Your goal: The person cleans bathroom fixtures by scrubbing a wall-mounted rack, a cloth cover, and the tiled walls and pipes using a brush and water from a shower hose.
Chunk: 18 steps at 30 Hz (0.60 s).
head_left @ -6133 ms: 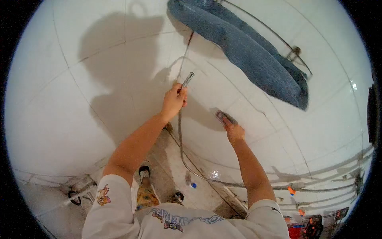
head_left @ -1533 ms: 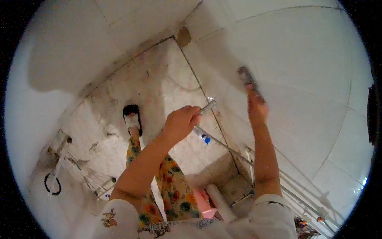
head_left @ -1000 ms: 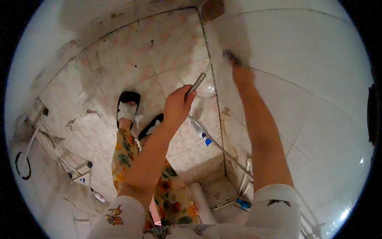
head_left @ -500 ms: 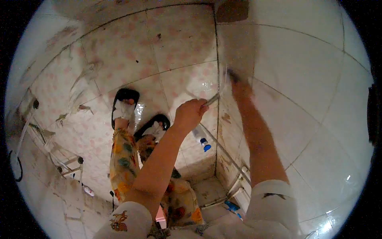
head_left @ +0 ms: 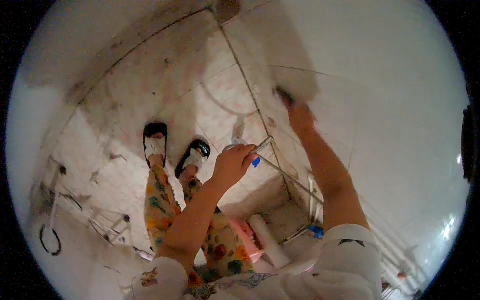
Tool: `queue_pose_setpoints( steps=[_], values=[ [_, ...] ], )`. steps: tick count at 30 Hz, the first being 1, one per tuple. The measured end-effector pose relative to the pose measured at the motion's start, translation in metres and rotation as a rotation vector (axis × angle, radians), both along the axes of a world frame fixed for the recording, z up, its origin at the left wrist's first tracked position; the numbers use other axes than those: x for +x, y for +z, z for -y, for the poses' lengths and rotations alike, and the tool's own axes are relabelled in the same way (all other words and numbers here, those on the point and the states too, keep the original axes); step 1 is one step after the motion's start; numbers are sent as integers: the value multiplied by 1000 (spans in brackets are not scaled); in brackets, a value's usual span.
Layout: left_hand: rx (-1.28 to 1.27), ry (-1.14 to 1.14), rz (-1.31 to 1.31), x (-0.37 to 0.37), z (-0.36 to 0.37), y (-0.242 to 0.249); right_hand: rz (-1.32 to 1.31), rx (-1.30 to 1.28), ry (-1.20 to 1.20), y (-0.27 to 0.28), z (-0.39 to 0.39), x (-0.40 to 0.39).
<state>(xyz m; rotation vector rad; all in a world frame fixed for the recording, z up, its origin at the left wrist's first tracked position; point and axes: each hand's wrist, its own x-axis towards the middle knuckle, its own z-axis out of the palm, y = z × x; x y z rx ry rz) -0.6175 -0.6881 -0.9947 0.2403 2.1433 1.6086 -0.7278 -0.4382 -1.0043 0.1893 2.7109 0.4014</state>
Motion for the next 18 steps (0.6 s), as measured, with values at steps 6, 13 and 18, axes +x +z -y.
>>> queue_pose_setpoints(
  steps=[6, 13, 18],
  values=[
    [147, -233, -217, -30, 16, 134, 566, 437, 36, 185, -74, 143],
    [146, -364, -451, -69, -28, 284, -1127, -214, 25, 369, -118, 162],
    [201, -358, -694, -64, -43, 382, -322, 145, 184, 353, -95, 195]
  ],
)
